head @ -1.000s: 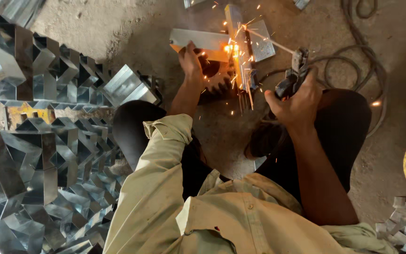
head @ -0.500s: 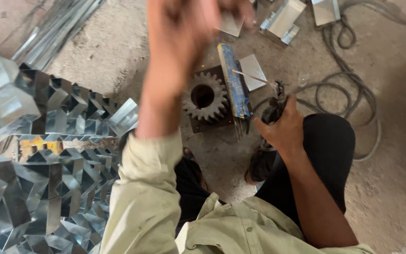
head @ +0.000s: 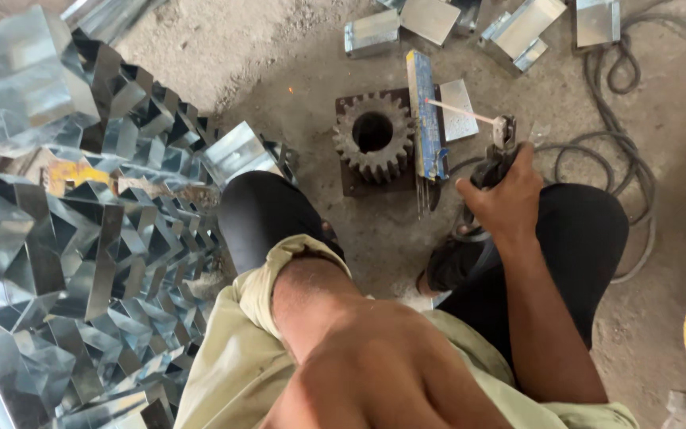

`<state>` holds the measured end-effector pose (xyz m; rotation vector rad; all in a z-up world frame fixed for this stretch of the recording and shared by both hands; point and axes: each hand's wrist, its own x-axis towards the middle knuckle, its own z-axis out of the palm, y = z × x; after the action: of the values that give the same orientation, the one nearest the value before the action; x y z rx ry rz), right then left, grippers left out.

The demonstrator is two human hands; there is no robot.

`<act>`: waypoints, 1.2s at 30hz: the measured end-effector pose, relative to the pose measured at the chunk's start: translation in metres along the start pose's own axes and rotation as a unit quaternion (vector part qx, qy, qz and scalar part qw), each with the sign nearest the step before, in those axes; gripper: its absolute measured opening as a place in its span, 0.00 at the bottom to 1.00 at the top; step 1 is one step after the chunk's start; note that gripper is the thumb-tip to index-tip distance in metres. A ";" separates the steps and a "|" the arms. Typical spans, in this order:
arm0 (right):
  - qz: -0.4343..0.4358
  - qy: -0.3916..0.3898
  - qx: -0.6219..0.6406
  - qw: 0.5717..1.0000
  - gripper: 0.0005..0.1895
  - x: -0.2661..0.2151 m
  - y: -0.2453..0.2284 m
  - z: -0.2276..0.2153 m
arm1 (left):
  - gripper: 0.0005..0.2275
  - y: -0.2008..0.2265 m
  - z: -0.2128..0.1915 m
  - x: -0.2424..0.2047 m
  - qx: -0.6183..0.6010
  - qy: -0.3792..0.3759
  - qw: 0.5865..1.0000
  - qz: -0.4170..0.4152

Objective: The person sits on the floor and uses a welding torch to join small rectangular metal pieces to a larger gear-shaped metal base. The person repeatedly picks up metal pieces, positions them on the base, and applies the torch to create welds, generating bright sparks.

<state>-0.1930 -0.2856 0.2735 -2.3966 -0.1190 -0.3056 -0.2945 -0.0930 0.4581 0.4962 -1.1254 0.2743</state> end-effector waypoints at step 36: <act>-0.097 0.000 -0.003 0.995 0.34 -0.001 0.079 0.015 | 0.18 0.056 -0.035 -0.078 0.336 0.248 0.906 -0.072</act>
<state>-0.1782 -0.3346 0.2119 -2.3946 -0.3541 -0.3954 -0.3246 -0.0239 0.3893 1.0485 -0.4645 0.6290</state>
